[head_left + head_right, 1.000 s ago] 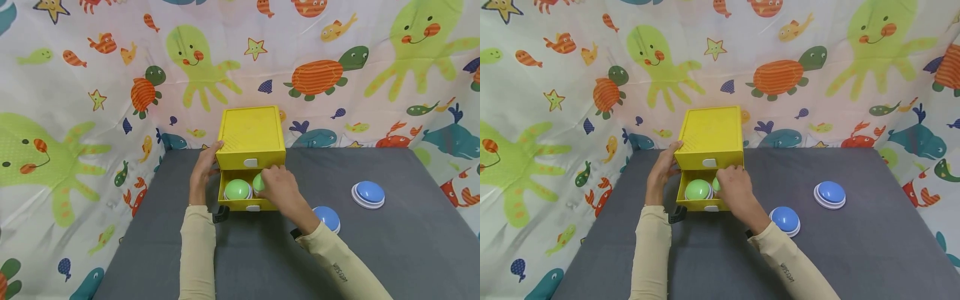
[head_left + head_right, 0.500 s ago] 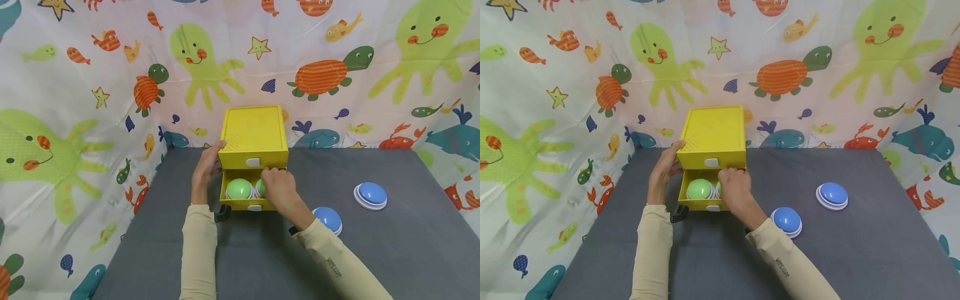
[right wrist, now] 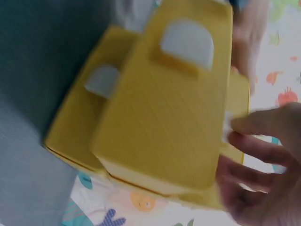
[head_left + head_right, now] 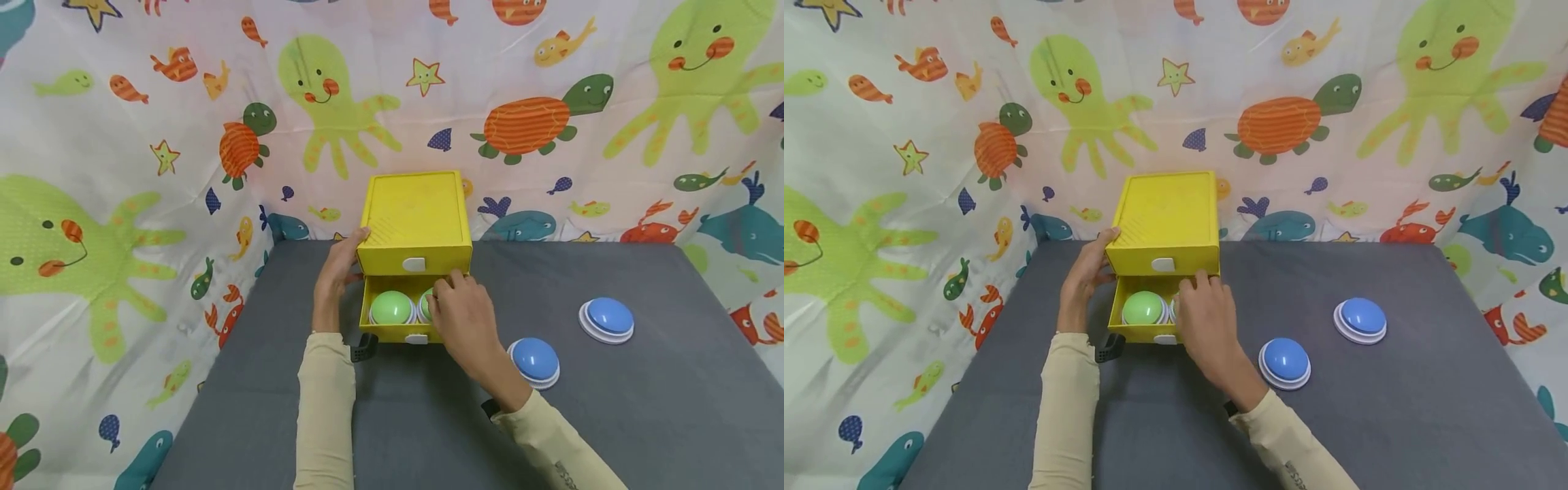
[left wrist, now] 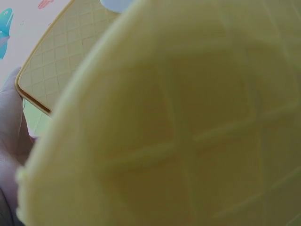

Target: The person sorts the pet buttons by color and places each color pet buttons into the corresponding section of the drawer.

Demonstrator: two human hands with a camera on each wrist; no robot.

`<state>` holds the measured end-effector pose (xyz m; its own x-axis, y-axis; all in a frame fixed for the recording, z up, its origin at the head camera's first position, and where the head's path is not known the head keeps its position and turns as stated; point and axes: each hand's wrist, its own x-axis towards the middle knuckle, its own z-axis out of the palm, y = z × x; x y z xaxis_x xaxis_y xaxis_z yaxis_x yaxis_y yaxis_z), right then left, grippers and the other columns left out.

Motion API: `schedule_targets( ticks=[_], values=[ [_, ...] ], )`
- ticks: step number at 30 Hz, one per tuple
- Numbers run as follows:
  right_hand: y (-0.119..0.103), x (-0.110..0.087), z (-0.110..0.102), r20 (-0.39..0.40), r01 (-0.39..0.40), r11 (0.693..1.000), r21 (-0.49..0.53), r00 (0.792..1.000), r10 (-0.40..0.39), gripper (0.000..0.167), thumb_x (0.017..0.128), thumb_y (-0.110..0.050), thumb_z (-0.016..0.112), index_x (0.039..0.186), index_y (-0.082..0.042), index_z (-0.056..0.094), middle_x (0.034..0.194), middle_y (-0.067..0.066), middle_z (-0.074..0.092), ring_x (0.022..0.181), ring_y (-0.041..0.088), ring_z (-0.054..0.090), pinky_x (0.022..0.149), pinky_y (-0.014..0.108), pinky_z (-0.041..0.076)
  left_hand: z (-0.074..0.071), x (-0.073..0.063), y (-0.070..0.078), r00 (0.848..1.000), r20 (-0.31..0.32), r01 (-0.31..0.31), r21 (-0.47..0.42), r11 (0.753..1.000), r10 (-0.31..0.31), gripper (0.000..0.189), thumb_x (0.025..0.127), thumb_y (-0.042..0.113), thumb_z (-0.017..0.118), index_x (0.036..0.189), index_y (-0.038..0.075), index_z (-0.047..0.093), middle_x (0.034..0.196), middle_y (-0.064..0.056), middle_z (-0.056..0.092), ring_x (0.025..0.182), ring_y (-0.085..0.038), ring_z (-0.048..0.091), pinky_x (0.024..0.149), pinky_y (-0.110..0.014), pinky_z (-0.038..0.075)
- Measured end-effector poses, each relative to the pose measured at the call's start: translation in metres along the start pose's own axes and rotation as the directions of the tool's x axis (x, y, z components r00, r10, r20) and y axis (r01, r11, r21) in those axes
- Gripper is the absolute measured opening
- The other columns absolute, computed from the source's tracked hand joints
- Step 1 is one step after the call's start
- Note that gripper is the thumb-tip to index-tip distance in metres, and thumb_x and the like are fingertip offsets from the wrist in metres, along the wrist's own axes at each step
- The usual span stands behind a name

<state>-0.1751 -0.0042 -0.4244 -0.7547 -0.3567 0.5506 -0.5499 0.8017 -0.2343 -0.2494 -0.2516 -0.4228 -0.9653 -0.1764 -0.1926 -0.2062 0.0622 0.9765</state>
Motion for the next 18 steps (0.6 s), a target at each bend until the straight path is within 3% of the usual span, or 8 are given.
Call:
schedule_targets(
  ticks=[4, 8, 11, 18],
  values=[
    [-0.012, -0.027, 0.003, -0.15, 0.056, 0.998, -0.009, 0.987, -0.057, 0.012, 0.09, -0.015, 0.08, 0.086, -0.005, 0.076, 0.081, 0.008, 0.067, 0.063, 0.023, 0.059, 0.055, 0.038, 0.054, 0.001, 0.0, 0.001, 1.0, -0.005, 0.001, 0.003, 1.0, -0.001, 0.078, 0.095, 0.067, 0.058, 0.15, 0.011, 0.053, 0.147, -0.012, 0.055, 0.144, -0.032, 0.053, 0.113, -0.06, 0.049],
    [-0.02, -0.045, 0.01, -0.21, 0.089, 0.996, -0.013, 0.973, -0.09, 0.009, 0.087, -0.014, 0.082, 0.084, -0.007, 0.077, 0.082, 0.006, 0.067, 0.05, 0.017, 0.055, 0.043, 0.033, 0.049, 0.003, 0.0, 0.005, 1.0, -0.016, 0.004, 0.019, 1.0, -0.004, 0.08, 0.094, 0.069, 0.058, 0.151, 0.013, 0.053, 0.148, -0.011, 0.055, 0.145, -0.032, 0.052, 0.113, -0.059, 0.049],
    [-0.022, -0.055, 0.017, -0.258, 0.108, 0.994, -0.015, 0.96, -0.108, 0.008, 0.085, -0.011, 0.085, 0.085, -0.007, 0.077, 0.081, 0.006, 0.067, 0.048, 0.017, 0.056, 0.042, 0.032, 0.048, 0.003, 0.001, 0.004, 1.0, -0.014, 0.02, 0.019, 1.0, -0.02, 0.08, 0.094, 0.068, 0.059, 0.151, 0.013, 0.053, 0.149, -0.011, 0.055, 0.146, -0.031, 0.051, 0.114, -0.058, 0.048],
    [-0.022, -0.066, 0.028, -0.168, 0.085, 0.996, 0.003, 0.982, -0.083, 0.009, 0.089, -0.007, 0.082, 0.094, -0.007, 0.074, 0.082, 0.007, 0.071, 0.054, 0.022, 0.061, 0.045, 0.037, 0.051, 0.004, 0.002, 0.002, 0.999, -0.016, 0.036, 0.005, 0.999, -0.036, 0.078, 0.095, 0.066, 0.059, 0.151, 0.012, 0.053, 0.15, -0.011, 0.055, 0.145, -0.03, 0.052, 0.114, -0.058, 0.048]
  ],
)
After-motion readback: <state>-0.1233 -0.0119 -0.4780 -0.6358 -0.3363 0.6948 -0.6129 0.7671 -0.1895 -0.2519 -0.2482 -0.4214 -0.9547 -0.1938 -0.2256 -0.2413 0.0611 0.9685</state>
